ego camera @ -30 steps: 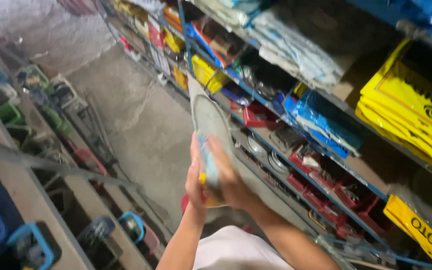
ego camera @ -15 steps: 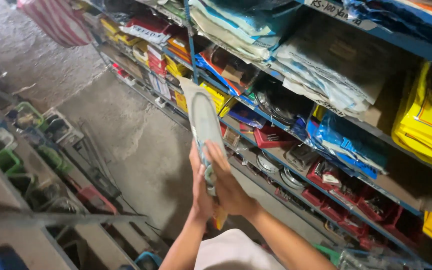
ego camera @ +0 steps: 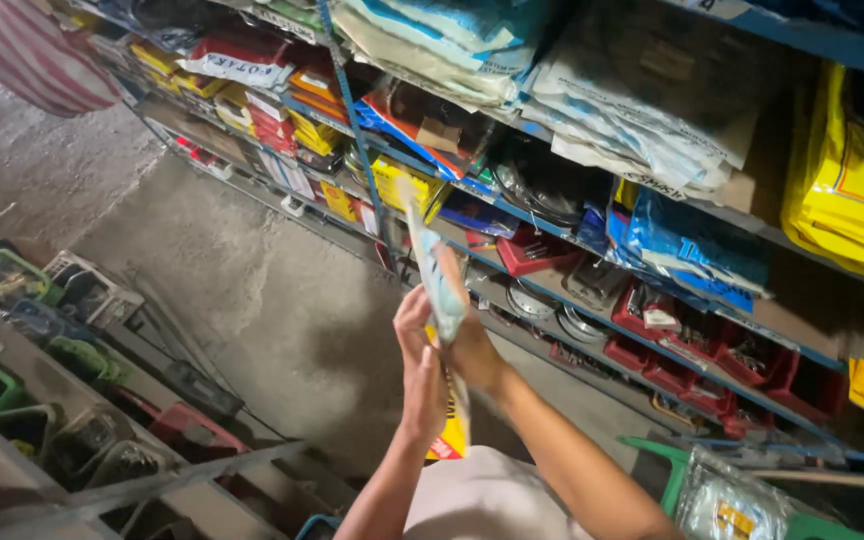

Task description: Cleaning the plastic packaging of a motorcycle part using a cloth.

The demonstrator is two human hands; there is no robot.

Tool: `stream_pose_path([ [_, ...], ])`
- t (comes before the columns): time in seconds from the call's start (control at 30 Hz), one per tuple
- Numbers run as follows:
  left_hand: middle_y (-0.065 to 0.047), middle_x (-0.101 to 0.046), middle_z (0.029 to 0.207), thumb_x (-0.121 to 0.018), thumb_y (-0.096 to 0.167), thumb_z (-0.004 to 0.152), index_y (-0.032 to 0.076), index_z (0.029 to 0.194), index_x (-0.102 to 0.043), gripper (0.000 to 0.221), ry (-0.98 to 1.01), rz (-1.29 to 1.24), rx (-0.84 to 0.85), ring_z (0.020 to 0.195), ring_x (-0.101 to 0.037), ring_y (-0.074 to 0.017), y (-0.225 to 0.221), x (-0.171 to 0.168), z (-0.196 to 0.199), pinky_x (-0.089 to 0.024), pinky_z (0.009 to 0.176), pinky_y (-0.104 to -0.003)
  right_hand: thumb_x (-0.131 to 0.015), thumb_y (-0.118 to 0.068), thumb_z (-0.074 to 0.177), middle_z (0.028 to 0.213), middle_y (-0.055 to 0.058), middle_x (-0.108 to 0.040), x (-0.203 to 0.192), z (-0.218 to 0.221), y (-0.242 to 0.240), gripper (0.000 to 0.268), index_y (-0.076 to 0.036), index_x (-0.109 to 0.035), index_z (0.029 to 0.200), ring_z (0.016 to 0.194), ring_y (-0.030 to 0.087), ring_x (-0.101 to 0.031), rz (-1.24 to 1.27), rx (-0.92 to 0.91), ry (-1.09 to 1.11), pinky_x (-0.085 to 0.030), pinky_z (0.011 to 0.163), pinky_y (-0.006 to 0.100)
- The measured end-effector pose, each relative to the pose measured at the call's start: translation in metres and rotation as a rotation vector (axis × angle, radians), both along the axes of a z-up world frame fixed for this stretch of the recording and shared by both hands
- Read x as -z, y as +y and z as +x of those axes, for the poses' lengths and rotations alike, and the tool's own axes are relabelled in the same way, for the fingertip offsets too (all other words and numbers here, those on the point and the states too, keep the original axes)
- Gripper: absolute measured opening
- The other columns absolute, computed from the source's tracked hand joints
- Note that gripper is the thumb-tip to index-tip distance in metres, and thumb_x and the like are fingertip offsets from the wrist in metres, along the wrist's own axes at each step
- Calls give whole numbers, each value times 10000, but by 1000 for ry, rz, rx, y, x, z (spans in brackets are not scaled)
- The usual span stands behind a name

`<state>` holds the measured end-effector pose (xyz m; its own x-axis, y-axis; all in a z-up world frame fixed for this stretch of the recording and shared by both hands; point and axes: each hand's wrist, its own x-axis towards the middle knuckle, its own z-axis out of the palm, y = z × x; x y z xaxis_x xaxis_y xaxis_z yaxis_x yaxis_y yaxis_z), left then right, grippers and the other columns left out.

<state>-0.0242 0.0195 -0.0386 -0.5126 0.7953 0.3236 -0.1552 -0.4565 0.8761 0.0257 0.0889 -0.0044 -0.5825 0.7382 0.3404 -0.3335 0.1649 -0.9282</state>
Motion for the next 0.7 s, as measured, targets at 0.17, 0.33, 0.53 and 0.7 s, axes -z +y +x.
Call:
stream_pose_path([
  [0.17, -168, -367, 1535, -573, 236, 1027, 28, 1450, -458, 485, -98, -27, -116, 1476, -342, -280, -5, -12, 26, -251, 1217, -447, -421, 148, 950, 1485, 178, -514, -56, 20, -41, 474, 204, -422, 1420, 1428, 244, -432, 736, 337, -807, -357, 1165, 119],
  [0.33, -179, -321, 1598, -483, 319, 1060, 31, 1505, -418, 534, 62, 22, -199, 1525, -264, -297, -17, -23, 58, -169, 1246, -448, -303, -319, 1103, 1680, 213, -201, 13, 68, -40, 622, 78, -258, 1579, 1553, 331, -164, 298, -165, -150, -14, 1293, 462],
  [0.53, -143, -354, 1590, -448, 369, 1078, 57, 1467, -469, 499, -66, 40, -214, 1508, -278, -276, -26, -13, 124, -178, 1233, -477, -470, -470, 1066, 1319, 70, -609, 223, 123, 24, 515, -93, -538, 1411, 1118, 175, -589, -428, -63, -161, -452, 1013, 323],
  [0.7, -113, -359, 1564, -407, 228, 1104, 114, 1619, -209, 563, -231, 40, -183, 1432, -365, -151, -42, -9, 136, -148, 1276, -415, -457, -426, 1005, 1693, 256, -113, 54, 154, -39, 812, 161, -271, 1535, 1594, 437, -32, 620, -242, -60, 114, 1311, 516],
])
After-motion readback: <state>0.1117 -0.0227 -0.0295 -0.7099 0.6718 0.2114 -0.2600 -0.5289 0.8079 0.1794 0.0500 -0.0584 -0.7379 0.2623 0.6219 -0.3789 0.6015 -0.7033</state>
